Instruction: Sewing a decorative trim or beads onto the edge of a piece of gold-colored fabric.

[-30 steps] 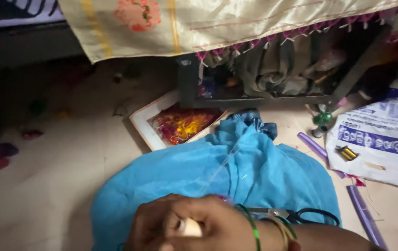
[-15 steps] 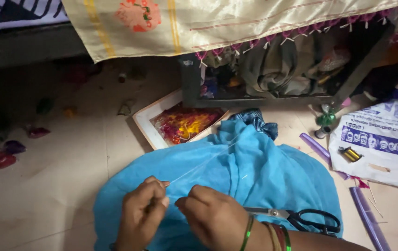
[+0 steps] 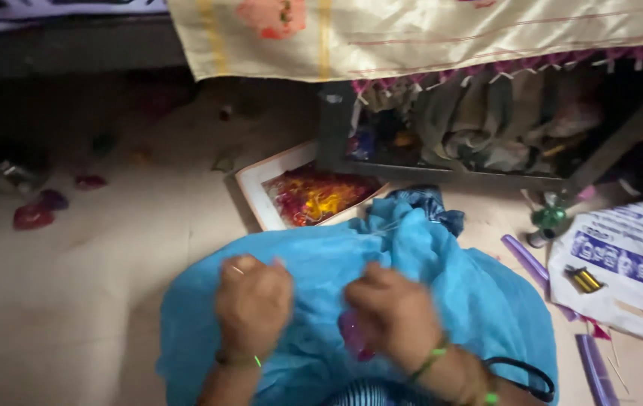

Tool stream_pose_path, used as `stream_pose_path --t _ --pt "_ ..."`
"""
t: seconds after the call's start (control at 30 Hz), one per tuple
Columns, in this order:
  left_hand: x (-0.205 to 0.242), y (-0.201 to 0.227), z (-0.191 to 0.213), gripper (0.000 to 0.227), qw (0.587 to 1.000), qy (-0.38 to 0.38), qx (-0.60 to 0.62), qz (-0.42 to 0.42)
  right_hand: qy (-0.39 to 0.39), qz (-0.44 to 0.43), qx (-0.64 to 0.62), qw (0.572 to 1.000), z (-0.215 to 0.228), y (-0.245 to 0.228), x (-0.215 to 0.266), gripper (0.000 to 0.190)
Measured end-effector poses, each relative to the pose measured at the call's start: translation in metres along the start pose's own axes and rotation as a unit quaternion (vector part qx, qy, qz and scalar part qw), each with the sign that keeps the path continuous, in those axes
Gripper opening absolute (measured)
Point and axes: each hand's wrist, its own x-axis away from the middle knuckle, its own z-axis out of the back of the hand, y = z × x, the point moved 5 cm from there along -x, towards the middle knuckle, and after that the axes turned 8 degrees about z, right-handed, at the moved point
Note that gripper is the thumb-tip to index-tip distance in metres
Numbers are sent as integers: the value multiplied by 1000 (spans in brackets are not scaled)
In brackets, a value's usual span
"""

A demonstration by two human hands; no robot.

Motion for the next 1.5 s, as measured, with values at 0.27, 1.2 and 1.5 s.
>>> stream_pose_path --t 0.27,1.2,1.5 --pt "10 -72 -18 38 874 -165 138 435 208 -254 135 935 129 227 125 14" --pt "-7 -84 -10 15 865 -133 246 416 -147 -162 158 963 43 132 279 57" --pt "-9 -88 -21 13 798 -135 417 412 -266 -230 300 887 24 255 489 45"
